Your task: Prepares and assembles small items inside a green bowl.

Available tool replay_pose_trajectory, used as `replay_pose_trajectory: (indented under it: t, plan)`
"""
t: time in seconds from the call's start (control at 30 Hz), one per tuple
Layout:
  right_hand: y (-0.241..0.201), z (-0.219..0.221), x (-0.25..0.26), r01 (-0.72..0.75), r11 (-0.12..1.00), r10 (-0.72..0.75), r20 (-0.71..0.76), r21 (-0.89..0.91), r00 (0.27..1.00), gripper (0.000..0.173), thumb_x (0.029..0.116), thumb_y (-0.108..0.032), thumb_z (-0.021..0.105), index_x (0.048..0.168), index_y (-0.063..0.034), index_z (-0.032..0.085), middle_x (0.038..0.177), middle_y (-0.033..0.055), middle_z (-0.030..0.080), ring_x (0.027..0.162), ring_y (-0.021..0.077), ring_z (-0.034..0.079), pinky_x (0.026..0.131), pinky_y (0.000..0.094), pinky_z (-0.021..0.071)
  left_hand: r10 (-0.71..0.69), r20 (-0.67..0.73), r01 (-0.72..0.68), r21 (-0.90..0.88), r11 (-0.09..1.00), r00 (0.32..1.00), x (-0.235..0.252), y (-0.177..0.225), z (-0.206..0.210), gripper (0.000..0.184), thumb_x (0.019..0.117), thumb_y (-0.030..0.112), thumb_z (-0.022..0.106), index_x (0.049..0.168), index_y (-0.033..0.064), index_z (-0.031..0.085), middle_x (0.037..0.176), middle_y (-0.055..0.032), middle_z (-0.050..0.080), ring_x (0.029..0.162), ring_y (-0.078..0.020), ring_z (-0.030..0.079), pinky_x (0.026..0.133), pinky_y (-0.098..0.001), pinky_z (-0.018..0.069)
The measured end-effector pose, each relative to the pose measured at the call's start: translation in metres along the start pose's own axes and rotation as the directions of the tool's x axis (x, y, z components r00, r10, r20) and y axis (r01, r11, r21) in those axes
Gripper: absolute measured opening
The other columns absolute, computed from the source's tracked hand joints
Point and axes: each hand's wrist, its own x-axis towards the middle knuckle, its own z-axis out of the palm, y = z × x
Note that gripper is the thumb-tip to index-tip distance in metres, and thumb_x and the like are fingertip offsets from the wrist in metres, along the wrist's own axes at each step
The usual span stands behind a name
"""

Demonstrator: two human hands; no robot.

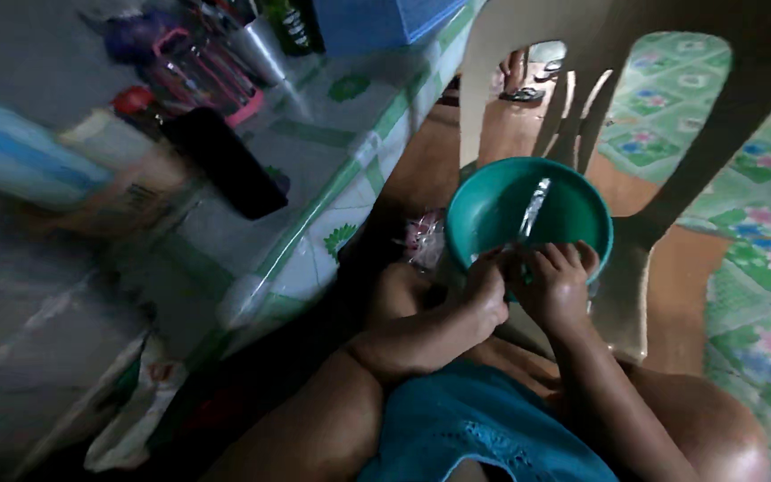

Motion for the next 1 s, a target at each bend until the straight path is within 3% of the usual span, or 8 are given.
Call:
replay_pose_trajectory:
  t: [0.2,0.3,0.4,0.5,0.63,0.83,0.93,1.0]
  plan:
    - [-0.001,0.002,-0.007,-0.007,0.998,0.007,-0.009,0.070,1.000,0.020,0.0919,-0.020,0.063,0.084,-0.0056,0.073,0.092,0.0133,0.072,0.093,0.0324,0.066,0.099,0.0611,0.0394,0.007,-0.011,-0.007,0.072,0.997,1.000,-0.019,-0.002,-0.009,0.023,0.1047,0.025,0.059,0.119,0.0087,0.065,0.104,-0.0044,0.066,0.094,-0.0121,0.062,0.086,-0.0319,0.0519]
    - [-0.002,-0.010,-0.009,-0.155,0.970,0.160,-0.016,0.187,0.987,0.021,0.0883,-0.020,0.065,0.081,-0.0009,0.072,0.096,0.0176,0.071,0.098,0.0346,0.064,0.098,0.0588,0.0410,0.242,0.160,-0.277,0.258,0.926,0.957,-0.021,-0.001,-0.021,0.017,0.1004,0.013,0.064,0.109,-0.0003,0.069,0.103,-0.0070,0.068,0.097,-0.0104,0.064,0.091,-0.0288,0.0529]
    - [-0.003,-0.032,-0.009,-0.357,0.843,0.335,0.126,0.402,0.934,0.014,0.0853,-0.015,0.068,0.085,-0.0010,0.069,0.101,0.0077,0.068,0.101,0.0128,0.063,0.092,0.0289,0.0520,0.570,0.489,-0.746,0.347,0.568,0.661,-0.009,-0.005,-0.038,0.017,0.0957,0.011,0.067,0.097,-0.0036,0.076,0.101,-0.0142,0.072,0.106,-0.0205,0.064,0.098,-0.0351,0.0492]
    - [0.006,-0.040,-0.016,-0.438,0.647,0.306,0.314,0.624,0.899,0.006,0.0890,-0.014,0.070,0.092,-0.0194,0.071,0.106,-0.0102,0.069,0.097,0.0017,0.065,0.080,0.0196,0.0573,0.618,0.640,-0.863,0.151,0.482,0.457,0.004,-0.009,-0.048,0.018,0.0963,0.010,0.067,0.094,-0.0054,0.076,0.098,-0.0159,0.072,0.105,-0.0214,0.063,0.100,-0.0337,0.0467]
    - [0.008,-0.035,-0.030,-0.408,0.705,0.256,0.328,0.580,0.909,0.012,0.0918,-0.016,0.073,0.101,-0.0235,0.070,0.103,-0.0141,0.067,0.098,-0.0012,0.063,0.087,0.0197,0.0553,0.517,0.654,-0.762,0.146,0.631,0.553,0.006,-0.012,-0.053,0.025,0.1004,0.014,0.064,0.093,-0.0072,0.074,0.099,-0.0163,0.071,0.104,-0.0194,0.063,0.098,-0.0314,0.0468]
    - [-0.006,-0.045,-0.034,-0.418,0.740,0.301,0.295,0.527,0.907,0.007,0.0962,-0.018,0.069,0.102,-0.0178,0.072,0.103,-0.0121,0.069,0.096,0.0001,0.065,0.085,0.0205,0.0563,0.535,0.677,-0.793,0.121,0.597,0.505,0.006,-0.019,-0.057,0.021,0.0991,0.008,0.063,0.094,-0.0079,0.075,0.099,-0.0184,0.072,0.101,-0.0228,0.065,0.096,-0.0338,0.0490]
    - [-0.014,-0.033,-0.036,-0.290,0.806,0.264,0.124,0.516,0.956,0.009,0.0969,-0.015,0.069,0.100,-0.0221,0.073,0.105,-0.0146,0.068,0.098,-0.0020,0.064,0.085,0.0181,0.0559,0.286,0.568,-0.402,0.086,0.912,0.772,-0.005,-0.012,-0.054,0.020,0.1013,0.010,0.061,0.100,-0.0069,0.071,0.097,-0.0086,0.070,0.091,-0.0083,0.065,0.087,-0.0258,0.0532]
    - [-0.017,-0.025,-0.039,-0.263,0.811,0.267,0.069,0.523,0.961,0.009,0.0994,-0.016,0.066,0.101,-0.0223,0.072,0.107,-0.0149,0.068,0.100,-0.0026,0.063,0.086,0.0167,0.0550,0.083,0.491,-0.094,-0.001,0.996,0.867,-0.007,-0.008,-0.048,0.020,0.1050,0.016,0.056,0.103,-0.0013,0.065,0.092,-0.0034,0.067,0.084,-0.0071,0.065,0.084,-0.0280,0.0562]
